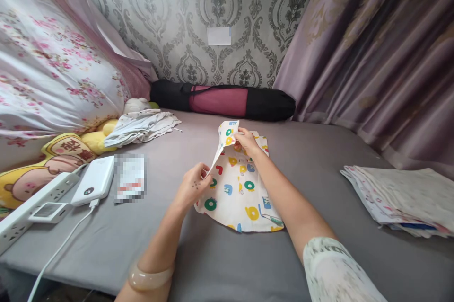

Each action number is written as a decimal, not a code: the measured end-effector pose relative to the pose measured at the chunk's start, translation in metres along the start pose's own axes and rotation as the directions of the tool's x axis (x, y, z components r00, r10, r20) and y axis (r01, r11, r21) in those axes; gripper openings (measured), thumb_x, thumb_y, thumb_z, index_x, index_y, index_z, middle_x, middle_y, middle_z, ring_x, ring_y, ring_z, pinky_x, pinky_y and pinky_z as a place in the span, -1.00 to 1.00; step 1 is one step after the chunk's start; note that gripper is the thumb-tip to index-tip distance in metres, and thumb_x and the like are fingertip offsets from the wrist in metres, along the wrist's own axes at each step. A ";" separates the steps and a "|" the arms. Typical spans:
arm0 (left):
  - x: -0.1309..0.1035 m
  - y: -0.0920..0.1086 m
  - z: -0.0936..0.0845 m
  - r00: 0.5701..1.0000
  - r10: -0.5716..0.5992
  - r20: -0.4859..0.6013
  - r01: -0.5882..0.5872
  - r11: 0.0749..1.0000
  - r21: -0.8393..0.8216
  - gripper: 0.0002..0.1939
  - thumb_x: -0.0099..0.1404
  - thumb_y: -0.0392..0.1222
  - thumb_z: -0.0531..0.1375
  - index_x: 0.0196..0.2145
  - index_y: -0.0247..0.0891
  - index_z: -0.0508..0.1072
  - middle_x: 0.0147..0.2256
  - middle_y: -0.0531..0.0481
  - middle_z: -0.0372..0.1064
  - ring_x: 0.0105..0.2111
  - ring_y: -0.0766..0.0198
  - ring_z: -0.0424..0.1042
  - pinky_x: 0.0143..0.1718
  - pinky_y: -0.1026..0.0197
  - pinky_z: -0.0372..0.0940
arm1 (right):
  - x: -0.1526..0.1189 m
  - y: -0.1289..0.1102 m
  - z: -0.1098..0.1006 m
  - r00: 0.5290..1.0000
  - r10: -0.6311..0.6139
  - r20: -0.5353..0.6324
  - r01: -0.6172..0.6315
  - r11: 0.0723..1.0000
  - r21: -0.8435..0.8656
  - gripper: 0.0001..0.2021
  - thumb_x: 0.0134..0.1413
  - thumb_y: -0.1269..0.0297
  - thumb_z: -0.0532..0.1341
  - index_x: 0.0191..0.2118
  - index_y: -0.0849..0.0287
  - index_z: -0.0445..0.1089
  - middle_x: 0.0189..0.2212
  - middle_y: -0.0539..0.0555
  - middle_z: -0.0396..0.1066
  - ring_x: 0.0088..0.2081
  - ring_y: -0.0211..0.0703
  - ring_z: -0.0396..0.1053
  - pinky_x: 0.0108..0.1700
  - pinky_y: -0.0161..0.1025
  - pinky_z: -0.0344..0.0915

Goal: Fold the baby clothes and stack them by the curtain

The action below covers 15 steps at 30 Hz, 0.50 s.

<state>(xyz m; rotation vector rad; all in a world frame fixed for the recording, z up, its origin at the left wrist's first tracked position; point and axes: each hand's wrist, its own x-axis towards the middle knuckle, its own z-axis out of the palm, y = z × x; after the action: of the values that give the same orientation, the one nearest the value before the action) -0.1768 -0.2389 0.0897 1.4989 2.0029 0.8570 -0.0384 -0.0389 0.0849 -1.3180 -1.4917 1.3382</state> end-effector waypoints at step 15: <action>-0.006 0.012 0.017 0.992 0.029 0.119 -0.022 0.998 -0.062 -0.53 0.23 0.23 0.08 -0.22 -0.23 0.48 -0.38 -0.02 0.47 -0.39 0.20 0.44 -0.37 0.22 0.25 | -0.016 0.032 -0.036 0.991 0.132 -0.019 -0.134 0.983 -0.128 -0.60 0.06 0.47 0.21 0.06 0.22 0.28 -0.61 -0.08 0.39 -0.62 -0.30 0.36 -0.57 -0.43 0.32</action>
<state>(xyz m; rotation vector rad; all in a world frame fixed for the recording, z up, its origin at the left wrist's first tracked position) -0.1557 -0.2388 0.0873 1.5083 1.8591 0.8112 0.0064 -0.0484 0.0621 -1.5279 -1.5277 1.3345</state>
